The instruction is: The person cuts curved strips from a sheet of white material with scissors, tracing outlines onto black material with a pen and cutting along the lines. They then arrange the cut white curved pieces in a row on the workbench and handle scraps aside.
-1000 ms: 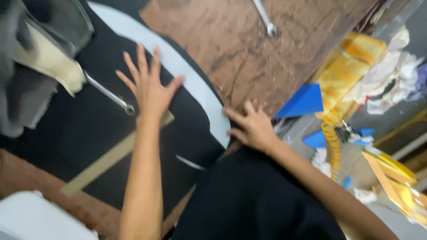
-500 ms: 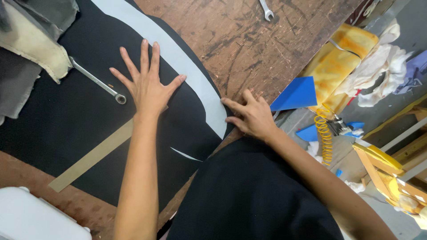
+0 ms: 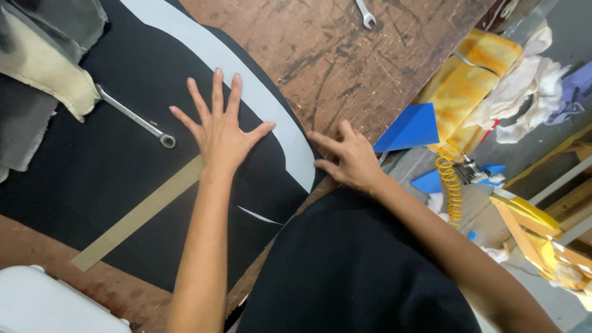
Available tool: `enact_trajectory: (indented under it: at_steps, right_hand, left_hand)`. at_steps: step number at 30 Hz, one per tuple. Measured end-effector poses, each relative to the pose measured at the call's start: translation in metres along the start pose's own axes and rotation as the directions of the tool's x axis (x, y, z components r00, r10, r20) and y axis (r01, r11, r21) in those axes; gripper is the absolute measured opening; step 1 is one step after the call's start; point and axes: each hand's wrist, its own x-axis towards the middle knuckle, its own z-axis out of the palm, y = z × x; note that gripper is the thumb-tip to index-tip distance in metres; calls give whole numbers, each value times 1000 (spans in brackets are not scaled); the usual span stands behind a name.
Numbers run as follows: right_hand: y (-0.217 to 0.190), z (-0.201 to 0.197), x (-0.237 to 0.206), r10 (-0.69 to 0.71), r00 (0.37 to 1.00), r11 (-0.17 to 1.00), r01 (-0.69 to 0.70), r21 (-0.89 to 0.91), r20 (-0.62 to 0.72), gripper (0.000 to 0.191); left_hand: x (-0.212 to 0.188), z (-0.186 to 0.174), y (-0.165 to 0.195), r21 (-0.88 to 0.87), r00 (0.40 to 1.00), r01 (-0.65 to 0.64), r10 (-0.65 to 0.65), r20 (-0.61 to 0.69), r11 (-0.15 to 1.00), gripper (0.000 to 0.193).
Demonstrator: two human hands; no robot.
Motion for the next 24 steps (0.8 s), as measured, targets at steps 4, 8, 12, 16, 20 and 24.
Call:
enact_trajectory:
  at_steps: [4,8,12,16,20,24]
  right_hand:
    - [-10,3,10,43,999,999,-43,7,20,67]
    - [-19,6,21,-44,993,984,62,-169,110,75]
    - [-21,2,22,-52,992,984,70,-165,111,77]
    - [-22,-1,23,-38,990,979,64,-195,137,76]
    - [-24,-2,26,-17,989,979,47,-199,149,76]
    - [-26,-4,28,-19,989,986,42,-159,145,78]
  left_hand:
    - [0,-2,-1,18,999,-14,15,-32,1000,114]
    - [2,-5,3,12,1000,19,-19,-18,1000,112]
    - [15,-16,-2,-30,997,23,-25,-70,999,105]
    - [48,-38,-23,-11,993,90,-90,-79,996,103]
    - [72,-54,-38,-10,988,134,-135,-81,991,109]
    - [76,-57,-39,6,989,117,-116,-93,993,111]
